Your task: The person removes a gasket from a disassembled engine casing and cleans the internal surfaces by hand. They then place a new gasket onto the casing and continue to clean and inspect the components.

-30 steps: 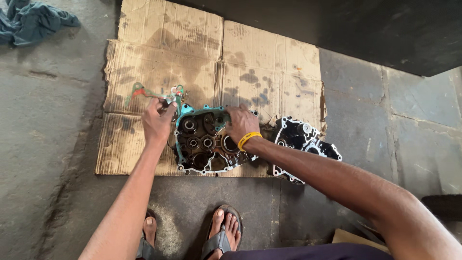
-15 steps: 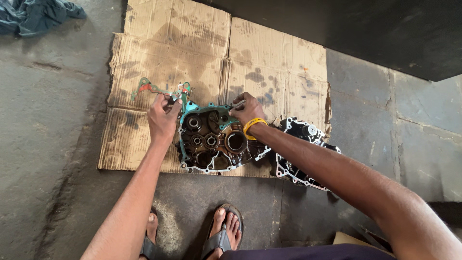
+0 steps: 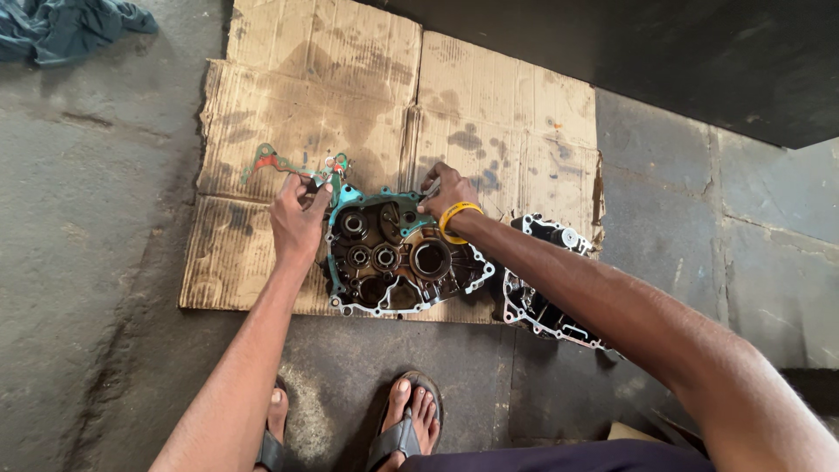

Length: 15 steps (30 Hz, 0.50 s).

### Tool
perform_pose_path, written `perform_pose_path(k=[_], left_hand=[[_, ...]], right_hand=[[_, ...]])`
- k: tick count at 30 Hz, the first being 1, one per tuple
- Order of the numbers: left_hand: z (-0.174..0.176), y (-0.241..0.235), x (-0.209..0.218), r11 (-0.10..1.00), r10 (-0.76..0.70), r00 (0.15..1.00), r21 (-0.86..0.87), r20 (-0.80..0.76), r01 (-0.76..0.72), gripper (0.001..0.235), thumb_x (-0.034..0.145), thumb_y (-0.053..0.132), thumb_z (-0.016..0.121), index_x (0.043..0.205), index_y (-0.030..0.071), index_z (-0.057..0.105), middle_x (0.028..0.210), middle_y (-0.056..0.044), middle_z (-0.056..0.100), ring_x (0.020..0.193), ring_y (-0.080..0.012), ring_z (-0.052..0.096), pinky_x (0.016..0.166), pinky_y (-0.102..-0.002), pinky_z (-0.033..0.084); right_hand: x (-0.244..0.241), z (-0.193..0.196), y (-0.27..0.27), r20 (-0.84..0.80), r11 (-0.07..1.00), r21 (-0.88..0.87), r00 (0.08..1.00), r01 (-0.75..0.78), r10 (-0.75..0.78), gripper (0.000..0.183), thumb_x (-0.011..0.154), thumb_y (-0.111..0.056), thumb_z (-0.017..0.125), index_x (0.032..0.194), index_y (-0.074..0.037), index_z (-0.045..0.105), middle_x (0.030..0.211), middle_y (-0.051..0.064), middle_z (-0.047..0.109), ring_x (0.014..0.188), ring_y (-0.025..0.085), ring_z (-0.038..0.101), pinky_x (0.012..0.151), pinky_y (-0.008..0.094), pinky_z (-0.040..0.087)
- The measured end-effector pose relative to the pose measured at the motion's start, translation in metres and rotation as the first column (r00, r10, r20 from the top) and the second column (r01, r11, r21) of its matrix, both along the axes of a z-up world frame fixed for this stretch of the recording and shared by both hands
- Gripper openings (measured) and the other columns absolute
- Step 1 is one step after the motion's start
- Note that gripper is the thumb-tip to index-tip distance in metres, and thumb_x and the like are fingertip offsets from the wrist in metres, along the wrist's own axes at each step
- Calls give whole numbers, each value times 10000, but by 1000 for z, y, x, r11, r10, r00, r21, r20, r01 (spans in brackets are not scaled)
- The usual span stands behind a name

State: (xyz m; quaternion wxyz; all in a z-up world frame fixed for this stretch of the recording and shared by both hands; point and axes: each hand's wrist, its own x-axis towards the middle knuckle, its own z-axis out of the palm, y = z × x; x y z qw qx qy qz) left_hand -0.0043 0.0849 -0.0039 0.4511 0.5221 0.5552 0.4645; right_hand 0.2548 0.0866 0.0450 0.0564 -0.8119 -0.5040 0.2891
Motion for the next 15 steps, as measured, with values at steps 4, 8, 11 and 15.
perform_pose_path(k=[4,8,11,15], left_hand=[[-4,-1,-1,1000,1,1000,-23,-14,-1,236,940,215,740,1000,11,636,879,-82,739,740,-128,683,668,-306,520],[-6,1,0,1000,-3,1000,-26,7,3,234,949,224,740,1004,21,640,879,-77,741,764,-124,699,689,-300,531],[-5,2,0,1000,-1,1000,-13,11,1,241,948,223,741,1005,17,633,883,-80,742,774,-136,708,691,-310,529],[-6,0,1,1000,5,1000,-15,8,-5,242,941,227,742,1010,21,634,889,-75,741,779,-142,716,692,-311,533]], right_hand=[[-4,2,3,56,999,-45,998,15,-13,446,695,-132,918,1057,-116,658,956,108,757,811,212,737,710,352,583],[-2,-1,8,15,998,-51,999,32,-31,443,681,-124,929,1046,-123,678,975,104,751,828,198,730,713,345,581],[0,-2,14,-92,998,-50,995,37,-41,440,677,-89,914,1051,-103,683,1000,94,746,838,186,738,697,328,599],[5,-4,16,-204,994,-100,977,42,-61,374,738,-36,830,1093,-58,711,1010,138,759,821,225,762,665,332,625]])
